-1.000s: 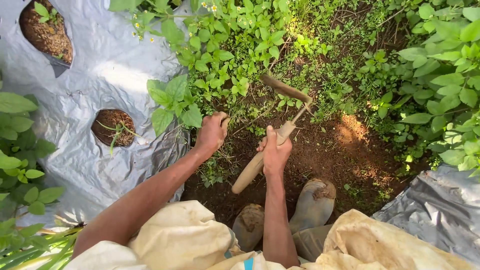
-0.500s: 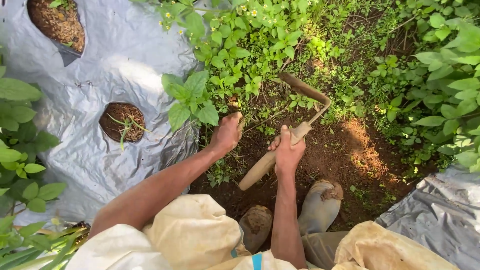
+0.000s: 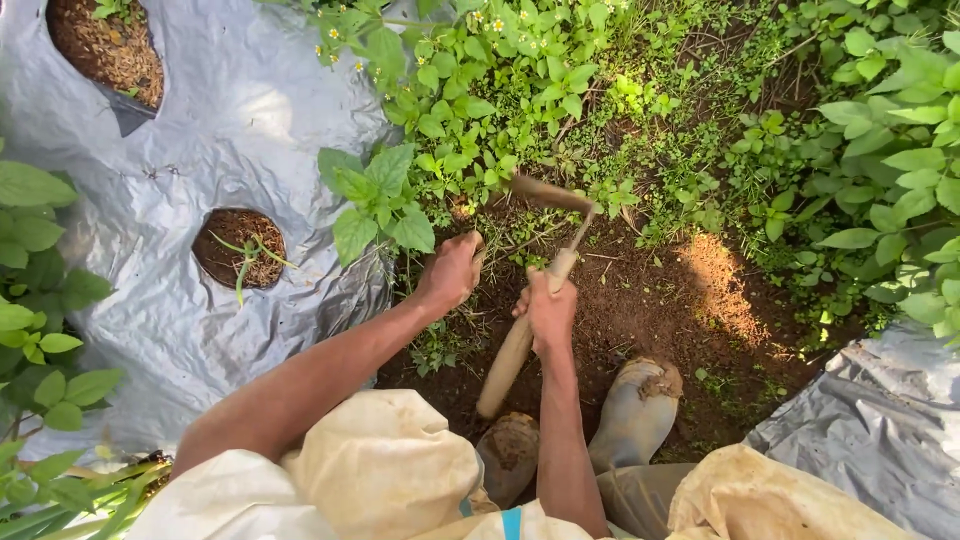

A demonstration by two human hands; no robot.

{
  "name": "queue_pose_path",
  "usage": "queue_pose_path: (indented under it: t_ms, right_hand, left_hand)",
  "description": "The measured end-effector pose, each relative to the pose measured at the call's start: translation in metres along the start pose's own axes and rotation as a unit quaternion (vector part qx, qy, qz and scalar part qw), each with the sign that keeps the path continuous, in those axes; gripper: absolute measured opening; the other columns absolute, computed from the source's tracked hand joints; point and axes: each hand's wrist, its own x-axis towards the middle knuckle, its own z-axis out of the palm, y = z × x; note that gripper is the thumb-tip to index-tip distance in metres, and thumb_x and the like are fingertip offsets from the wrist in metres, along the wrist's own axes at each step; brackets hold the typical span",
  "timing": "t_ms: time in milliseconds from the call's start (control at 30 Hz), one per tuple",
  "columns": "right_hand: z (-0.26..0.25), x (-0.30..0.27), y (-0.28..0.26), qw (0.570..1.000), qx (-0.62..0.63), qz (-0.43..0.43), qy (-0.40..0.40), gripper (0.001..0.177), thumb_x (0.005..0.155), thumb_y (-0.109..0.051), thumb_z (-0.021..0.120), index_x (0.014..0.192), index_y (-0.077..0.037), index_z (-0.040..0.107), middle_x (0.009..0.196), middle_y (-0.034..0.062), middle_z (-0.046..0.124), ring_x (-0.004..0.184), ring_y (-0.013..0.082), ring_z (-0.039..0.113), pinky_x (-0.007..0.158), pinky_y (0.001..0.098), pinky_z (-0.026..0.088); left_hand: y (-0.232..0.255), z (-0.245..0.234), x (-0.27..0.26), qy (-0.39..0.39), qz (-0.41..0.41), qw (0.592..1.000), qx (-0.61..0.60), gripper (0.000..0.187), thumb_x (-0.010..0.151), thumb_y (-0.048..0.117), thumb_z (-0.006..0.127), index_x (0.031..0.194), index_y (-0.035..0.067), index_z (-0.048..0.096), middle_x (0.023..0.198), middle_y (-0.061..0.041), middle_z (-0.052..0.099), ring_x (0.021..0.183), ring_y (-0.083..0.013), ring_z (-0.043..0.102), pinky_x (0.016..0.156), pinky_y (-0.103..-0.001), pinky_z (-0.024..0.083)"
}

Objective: The person uses a hand hoe to loosen soil and remove weeds from a garden bed. They pull the uprooted weeds by hand and discard them while working along a row of plants covered by plastic mulch.

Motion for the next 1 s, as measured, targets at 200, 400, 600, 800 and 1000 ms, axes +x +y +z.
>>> queue_pose_path:
  t_ms: [200,400,600,800,1000]
  right_hand:
    - [-0.019,0.0,0.003,0.996,-0.024,0.076,-0.03,0.012,0.099,-0.018,0.063,0.093,-0.007,0.061,0.058,-0.0005,0.056,0.044,0.0111,0.055,0.043,0.0278,0.055]
    - [-0.007,-0.006,-0.023,0.996,0.038,0.043,0.063,0.015,0.101,-0.019,0.059,0.09,-0.009,0.057,0.056,-0.0023,0.052,0.045,0.0087,0.054,0.047,0.0263,0.056]
    - [-0.022,-0.012,-0.016,0.996,-0.027,0.086,-0.013,0.015,0.098,-0.016,0.063,0.089,-0.005,0.06,0.055,-0.0003,0.053,0.043,0.0111,0.052,0.043,0.0281,0.053]
    - [-0.035,-0.009,-0.041,0.995,0.04,-0.007,0.096,0.016,0.098,-0.014,0.058,0.083,-0.009,0.054,0.052,-0.0011,0.049,0.042,0.009,0.049,0.043,0.0277,0.052]
    - [-0.076,-0.005,-0.012,0.997,-0.038,0.064,0.031,0.016,0.093,-0.013,0.063,0.08,-0.004,0.061,0.051,0.0039,0.052,0.042,0.0128,0.052,0.042,0.0339,0.051]
  left_hand:
    - [0.013,-0.003,-0.009,-0.007,-0.02,1.0,-0.012,0.029,0.108,0.001,0.048,0.132,-0.008,0.06,0.114,-0.026,0.069,0.068,-0.0249,0.069,0.056,-0.036,0.061]
    - [-0.016,0.001,0.005,0.023,-0.047,0.999,0.006,0.026,0.107,0.002,0.052,0.13,-0.008,0.062,0.108,-0.026,0.069,0.068,-0.0291,0.07,0.054,-0.039,0.062]
    - [-0.03,0.021,0.033,0.139,-0.003,0.99,0.009,0.027,0.108,0.018,0.049,0.13,0.003,0.048,0.12,-0.034,0.062,0.052,-0.0165,0.061,0.047,-0.029,0.051]
    - [-0.019,0.019,0.056,0.326,0.372,0.858,0.136,0.017,0.1,0.006,0.051,0.111,0.004,0.063,0.098,-0.015,0.059,0.087,-0.0283,0.061,0.083,-0.041,0.052]
    - [-0.005,0.042,0.059,0.215,0.393,0.859,0.247,0.056,0.093,0.031,0.078,0.138,0.008,0.056,0.137,-0.019,0.054,0.129,-0.0387,0.058,0.103,-0.051,0.052]
